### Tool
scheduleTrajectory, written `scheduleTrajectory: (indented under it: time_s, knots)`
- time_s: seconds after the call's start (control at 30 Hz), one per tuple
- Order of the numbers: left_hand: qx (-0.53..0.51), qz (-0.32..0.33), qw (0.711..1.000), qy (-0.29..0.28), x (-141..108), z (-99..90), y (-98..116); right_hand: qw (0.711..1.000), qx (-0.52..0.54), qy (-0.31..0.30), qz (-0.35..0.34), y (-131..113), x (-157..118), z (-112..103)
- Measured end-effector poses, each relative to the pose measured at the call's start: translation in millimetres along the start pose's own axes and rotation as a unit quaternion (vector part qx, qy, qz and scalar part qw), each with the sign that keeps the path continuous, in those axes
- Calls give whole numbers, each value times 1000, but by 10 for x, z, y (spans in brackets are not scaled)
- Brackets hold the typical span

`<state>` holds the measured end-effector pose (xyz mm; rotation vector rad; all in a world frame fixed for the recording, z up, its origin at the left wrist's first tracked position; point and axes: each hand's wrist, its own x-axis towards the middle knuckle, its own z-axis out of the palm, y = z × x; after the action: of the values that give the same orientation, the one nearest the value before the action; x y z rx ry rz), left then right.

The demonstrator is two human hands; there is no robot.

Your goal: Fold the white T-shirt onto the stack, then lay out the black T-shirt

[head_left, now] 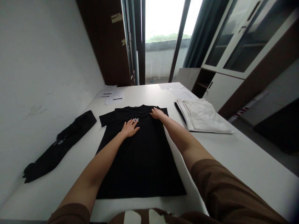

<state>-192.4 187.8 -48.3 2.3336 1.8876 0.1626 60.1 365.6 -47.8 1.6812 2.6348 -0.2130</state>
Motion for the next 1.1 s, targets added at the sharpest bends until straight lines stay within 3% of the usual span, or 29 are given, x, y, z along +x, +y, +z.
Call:
scheduleTrajectory:
  time_s: [0.1,0.2,0.4,0.5,0.6,0.67,0.73,0.93,1.1]
  knots:
    - [-27,-25,997,70,106,-121,-94,999,0,36,-16,52,-54,59]
    - [-21,-91,988,120,271,-286,-336,997,20,67,-33,138,-95,129]
    - [6,-234,965,116,581,-524,-1029,986,57,145,-56,280,-123,126]
    - [9,-289,954,84,771,-556,-1274,971,79,224,8,402,-175,41]
    - [13,-316,948,48,1009,-555,-1428,942,92,280,159,559,-284,-23]
    - [17,-312,949,23,1165,-553,-1497,928,81,276,238,626,-375,-30]
    - [21,-299,954,4,1299,-550,-1546,927,61,253,272,629,-452,-15]
    - [37,-301,953,-3,1474,-521,-1607,938,39,205,276,434,-541,-17]
    - [37,-299,953,-15,1485,-547,-1677,927,83,181,318,522,-576,-74]
